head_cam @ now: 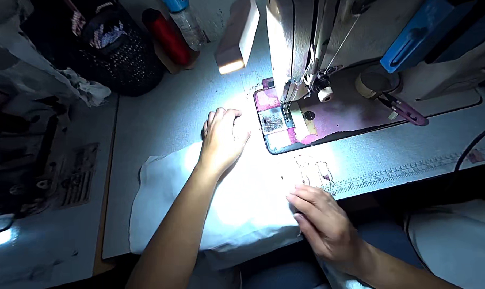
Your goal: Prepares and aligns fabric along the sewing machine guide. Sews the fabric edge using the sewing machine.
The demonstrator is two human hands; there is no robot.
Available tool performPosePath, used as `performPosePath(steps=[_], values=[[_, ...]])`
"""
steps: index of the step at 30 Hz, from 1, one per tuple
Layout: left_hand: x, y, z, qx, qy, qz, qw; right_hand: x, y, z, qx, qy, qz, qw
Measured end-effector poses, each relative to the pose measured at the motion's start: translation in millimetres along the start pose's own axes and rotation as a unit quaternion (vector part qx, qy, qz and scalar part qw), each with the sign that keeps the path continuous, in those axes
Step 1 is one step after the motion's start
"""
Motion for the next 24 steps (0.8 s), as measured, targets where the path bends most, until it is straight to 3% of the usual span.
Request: performPosePath(steps=[3,7,9,12,13,16,19,24], values=[[6.1,-4.0,-1.1,0.019,0.013,0.024,0.999,-24.9,9.6,27.2,0.093,0.046,-0.100,0.990],[6.5,-3.8,-1.1,0.040,0.015,0.028,0.999,10.2,45.5,67.3,0.321,-0.092,-0.206,0.920],[6.3,-0.5,-1.1,0.061,0.019,0.044,0.997,29.7,47.3,64.9,0.328,-0.100,-0.322,0.882],[-0.4,4.9,3.1,0.090,0.029,0.108,0.990,47.8,39.4,52.0,0.324,-0.040,-0.469,0.821],[-5.2,8.0,5.2,0.113,0.037,0.132,0.984,49.8,35.9,48.4,0.309,-0.022,-0.486,0.817],[-30.5,18.9,20.9,0.167,0.071,0.185,0.966,39.1,21.5,38.0,0.213,0.006,-0.434,0.875],[-80.2,31.3,56.4,0.205,0.144,0.135,0.959,16.3,7.4,28.1,0.145,0.014,-0.286,0.947],[-167.3,41.1,125.2,0.225,0.198,0.211,0.930,-1.3,-12.4,-12.3,0.094,0.042,-0.179,0.978]])
Point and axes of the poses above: each hand's wrist, its own z-axis away from the middle knuckle, its own x-axis out of the palm, y = z × x, the point moved 8 cm from there along -z, towards the middle knuckle, and after that the axes turned 8 degrees about -x, right-handed, at the moved point
